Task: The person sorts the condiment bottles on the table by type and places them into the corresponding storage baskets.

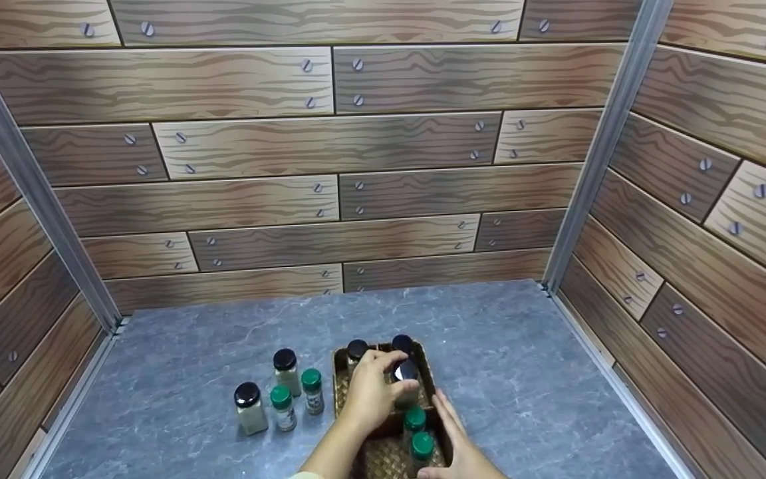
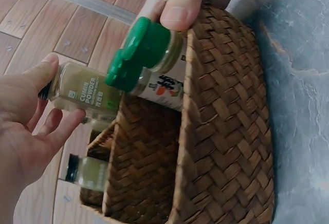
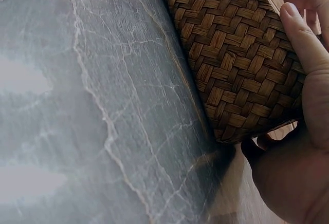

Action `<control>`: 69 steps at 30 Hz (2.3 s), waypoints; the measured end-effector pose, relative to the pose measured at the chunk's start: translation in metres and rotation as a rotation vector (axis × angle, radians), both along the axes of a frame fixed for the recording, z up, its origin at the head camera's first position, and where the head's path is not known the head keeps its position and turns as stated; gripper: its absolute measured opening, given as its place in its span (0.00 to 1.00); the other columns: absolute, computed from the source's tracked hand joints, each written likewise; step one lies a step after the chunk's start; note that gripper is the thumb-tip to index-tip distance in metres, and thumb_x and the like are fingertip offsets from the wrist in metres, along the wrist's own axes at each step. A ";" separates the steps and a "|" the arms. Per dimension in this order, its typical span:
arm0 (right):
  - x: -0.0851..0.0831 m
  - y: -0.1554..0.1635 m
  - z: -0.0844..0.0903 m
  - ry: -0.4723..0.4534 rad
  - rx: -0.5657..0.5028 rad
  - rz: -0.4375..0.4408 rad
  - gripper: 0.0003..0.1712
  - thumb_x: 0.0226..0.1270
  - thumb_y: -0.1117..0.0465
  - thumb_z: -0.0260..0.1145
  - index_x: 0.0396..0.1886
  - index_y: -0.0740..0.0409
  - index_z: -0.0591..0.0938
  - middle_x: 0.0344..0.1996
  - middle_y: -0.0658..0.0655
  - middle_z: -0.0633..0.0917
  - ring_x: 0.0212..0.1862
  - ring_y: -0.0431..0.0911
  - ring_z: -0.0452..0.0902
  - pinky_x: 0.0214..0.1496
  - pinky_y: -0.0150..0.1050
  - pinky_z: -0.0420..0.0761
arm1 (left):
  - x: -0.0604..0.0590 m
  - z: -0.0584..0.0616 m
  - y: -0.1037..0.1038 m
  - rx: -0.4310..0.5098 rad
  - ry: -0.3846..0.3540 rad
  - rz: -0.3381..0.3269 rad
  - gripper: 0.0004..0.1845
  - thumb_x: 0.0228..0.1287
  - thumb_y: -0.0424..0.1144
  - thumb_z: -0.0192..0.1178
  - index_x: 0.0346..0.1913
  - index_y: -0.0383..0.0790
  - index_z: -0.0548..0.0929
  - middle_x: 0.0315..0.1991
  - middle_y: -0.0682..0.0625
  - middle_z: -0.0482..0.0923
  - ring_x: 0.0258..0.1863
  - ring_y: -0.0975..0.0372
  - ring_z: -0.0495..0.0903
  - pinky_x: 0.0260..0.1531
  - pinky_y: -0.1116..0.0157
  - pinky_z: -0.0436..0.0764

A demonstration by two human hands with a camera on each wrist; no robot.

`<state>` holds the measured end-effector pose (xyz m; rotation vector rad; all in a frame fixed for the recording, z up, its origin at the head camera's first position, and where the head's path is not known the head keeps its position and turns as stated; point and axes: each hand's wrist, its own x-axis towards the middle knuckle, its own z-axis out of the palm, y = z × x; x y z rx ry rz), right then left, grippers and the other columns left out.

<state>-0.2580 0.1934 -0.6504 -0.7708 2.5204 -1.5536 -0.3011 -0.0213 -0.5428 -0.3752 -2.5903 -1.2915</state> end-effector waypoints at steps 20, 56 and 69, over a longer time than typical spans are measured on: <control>0.000 0.000 0.008 -0.127 -0.036 0.040 0.62 0.64 0.56 0.74 0.83 0.51 0.39 0.81 0.68 0.33 0.78 0.70 0.27 0.69 0.81 0.47 | -0.016 -0.035 0.001 -0.051 0.044 -0.049 0.25 0.43 0.50 0.81 0.47 0.47 0.90 0.36 0.51 0.81 0.33 0.66 0.76 0.35 0.71 0.76; -0.003 0.001 0.001 -0.112 -0.030 0.028 0.64 0.62 0.56 0.75 0.83 0.50 0.39 0.81 0.69 0.34 0.78 0.74 0.29 0.67 0.82 0.50 | -0.015 -0.042 -0.001 -0.010 -0.031 -0.010 0.26 0.43 0.51 0.81 0.45 0.46 0.85 0.38 0.52 0.86 0.37 0.62 0.83 0.37 0.67 0.81; -0.001 0.001 0.001 -0.052 -0.030 0.020 0.64 0.60 0.56 0.76 0.83 0.54 0.42 0.81 0.69 0.37 0.77 0.28 0.28 0.68 0.81 0.52 | -0.005 -0.042 -0.012 0.187 -0.060 -0.092 0.22 0.52 0.44 0.78 0.49 0.41 0.84 0.45 0.46 0.83 0.44 0.56 0.85 0.44 0.59 0.86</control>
